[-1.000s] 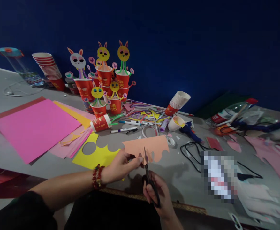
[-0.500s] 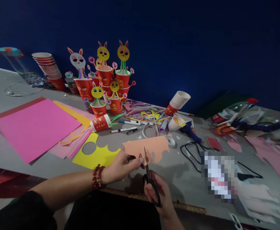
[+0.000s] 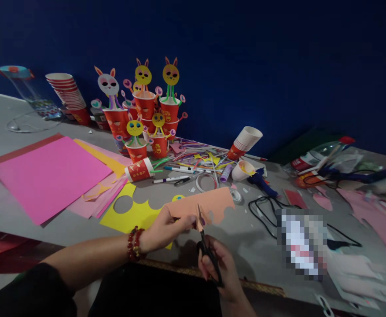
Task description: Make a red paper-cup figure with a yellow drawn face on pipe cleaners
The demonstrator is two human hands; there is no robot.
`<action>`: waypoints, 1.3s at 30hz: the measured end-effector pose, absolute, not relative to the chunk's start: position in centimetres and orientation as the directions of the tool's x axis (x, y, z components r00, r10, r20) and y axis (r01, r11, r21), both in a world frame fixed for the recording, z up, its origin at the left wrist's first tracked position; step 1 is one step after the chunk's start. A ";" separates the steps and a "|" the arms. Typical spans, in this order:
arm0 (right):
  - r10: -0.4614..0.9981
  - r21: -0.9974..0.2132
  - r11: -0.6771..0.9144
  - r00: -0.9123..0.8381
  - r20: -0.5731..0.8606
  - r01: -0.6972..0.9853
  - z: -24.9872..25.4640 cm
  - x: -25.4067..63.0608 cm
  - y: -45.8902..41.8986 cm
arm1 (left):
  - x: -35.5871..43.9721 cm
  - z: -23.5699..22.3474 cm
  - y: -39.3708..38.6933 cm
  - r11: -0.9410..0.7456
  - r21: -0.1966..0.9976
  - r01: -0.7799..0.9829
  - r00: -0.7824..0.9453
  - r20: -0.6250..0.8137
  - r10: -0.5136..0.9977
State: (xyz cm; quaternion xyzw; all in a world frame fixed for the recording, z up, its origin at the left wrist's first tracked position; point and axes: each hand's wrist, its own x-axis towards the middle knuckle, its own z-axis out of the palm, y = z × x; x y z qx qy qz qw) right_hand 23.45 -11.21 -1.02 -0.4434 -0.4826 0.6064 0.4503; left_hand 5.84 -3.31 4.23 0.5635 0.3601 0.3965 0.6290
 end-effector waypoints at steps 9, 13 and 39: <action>0.967 -0.983 -0.095 -0.248 -0.054 -0.156 -0.5 23.2 -11.1 | 5.8 4.8 -3.4 -0.002 0.996 -0.088 0.453 0.042 0.890; 0.973 -0.978 -0.093 -0.225 -0.049 -0.187 -0.8 23.1 -10.9 | 5.8 5.2 -3.2 -0.033 0.994 -0.106 0.476 0.080 0.876; 0.986 -0.967 -0.048 -0.168 -0.005 -0.252 -0.7 22.2 -10.8 | 5.9 4.5 -3.5 0.054 0.995 -0.084 0.443 -0.011 0.897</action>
